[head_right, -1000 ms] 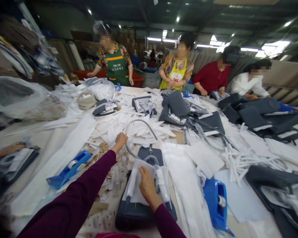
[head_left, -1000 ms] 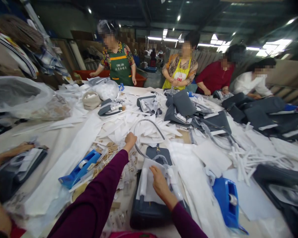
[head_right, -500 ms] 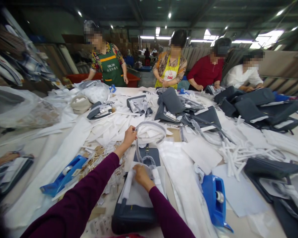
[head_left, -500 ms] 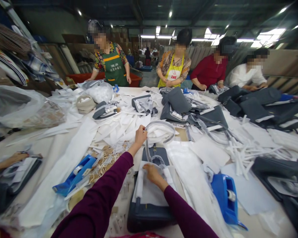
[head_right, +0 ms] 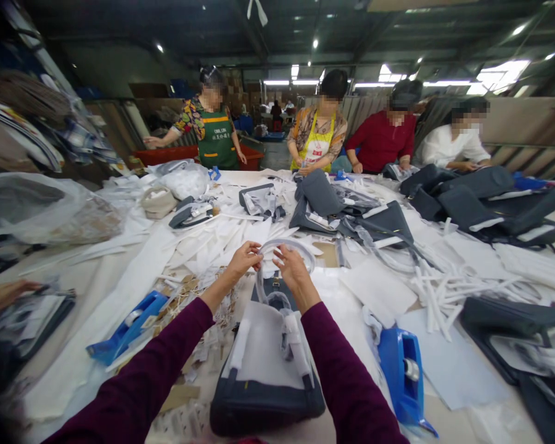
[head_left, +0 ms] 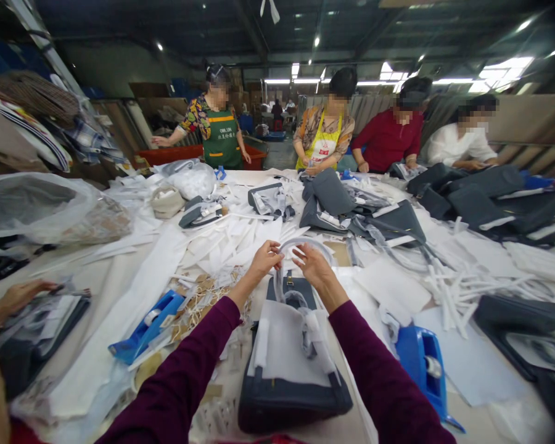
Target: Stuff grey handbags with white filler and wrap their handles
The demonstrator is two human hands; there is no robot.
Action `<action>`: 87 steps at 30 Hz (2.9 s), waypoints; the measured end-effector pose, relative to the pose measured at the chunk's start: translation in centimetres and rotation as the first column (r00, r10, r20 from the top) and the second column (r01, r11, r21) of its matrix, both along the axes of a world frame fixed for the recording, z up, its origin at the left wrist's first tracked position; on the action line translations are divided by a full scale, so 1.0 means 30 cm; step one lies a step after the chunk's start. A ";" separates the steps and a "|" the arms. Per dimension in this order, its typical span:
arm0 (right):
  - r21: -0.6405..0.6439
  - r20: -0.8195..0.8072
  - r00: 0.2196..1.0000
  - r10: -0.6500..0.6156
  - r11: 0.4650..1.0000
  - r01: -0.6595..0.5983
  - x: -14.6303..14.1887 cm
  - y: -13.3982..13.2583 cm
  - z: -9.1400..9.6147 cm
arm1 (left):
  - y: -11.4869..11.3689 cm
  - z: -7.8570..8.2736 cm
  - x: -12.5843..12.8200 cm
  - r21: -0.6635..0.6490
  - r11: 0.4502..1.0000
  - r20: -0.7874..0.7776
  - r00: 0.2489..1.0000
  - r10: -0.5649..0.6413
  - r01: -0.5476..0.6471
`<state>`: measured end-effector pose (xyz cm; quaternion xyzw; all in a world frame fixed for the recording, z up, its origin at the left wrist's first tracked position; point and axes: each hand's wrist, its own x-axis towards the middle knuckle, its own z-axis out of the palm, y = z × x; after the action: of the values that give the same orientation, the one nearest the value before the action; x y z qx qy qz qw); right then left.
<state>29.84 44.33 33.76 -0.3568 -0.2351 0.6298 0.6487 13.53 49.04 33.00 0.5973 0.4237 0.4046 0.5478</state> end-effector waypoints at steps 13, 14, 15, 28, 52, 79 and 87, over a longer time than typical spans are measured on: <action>0.296 0.040 0.998 0.057 0.953 -0.066 -0.025 0.019 0.326 | -0.146 -0.038 -0.006 -0.107 0.991 0.117 0.991 -0.063 0.076; 0.319 0.073 0.995 0.062 0.944 -0.082 -0.035 0.003 0.350 | -0.157 -0.043 -0.008 -0.110 0.993 0.112 0.993 -0.033 0.045; 0.340 0.120 0.991 0.066 0.935 -0.103 -0.050 -0.017 0.374 | -0.168 -0.048 -0.010 -0.113 0.994 0.107 0.994 -0.003 0.015; 0.429 0.899 0.270 -0.344 0.575 -0.696 -0.130 -0.201 0.233 | -0.467 0.156 -0.209 -0.412 0.862 0.360 0.922 -0.143 0.295; -0.055 0.323 0.818 0.476 0.873 -0.485 -0.283 -0.390 0.055 | -0.713 0.046 -0.175 -0.482 0.876 0.290 0.948 0.134 0.023; -0.063 -0.055 0.843 0.534 0.841 -0.537 -0.235 -0.426 -0.056 | -0.768 0.010 -0.209 -0.436 0.864 0.182 0.916 0.358 -0.251; -0.196 0.145 0.687 0.712 0.701 -0.685 -0.258 -0.624 -0.111 | -0.640 0.111 -0.110 -0.371 0.913 0.248 0.930 0.271 -0.167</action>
<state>22.10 25.60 30.43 -0.3445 -0.3801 0.8016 0.3070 10.25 29.84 36.34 0.3734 0.4663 0.4682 0.6511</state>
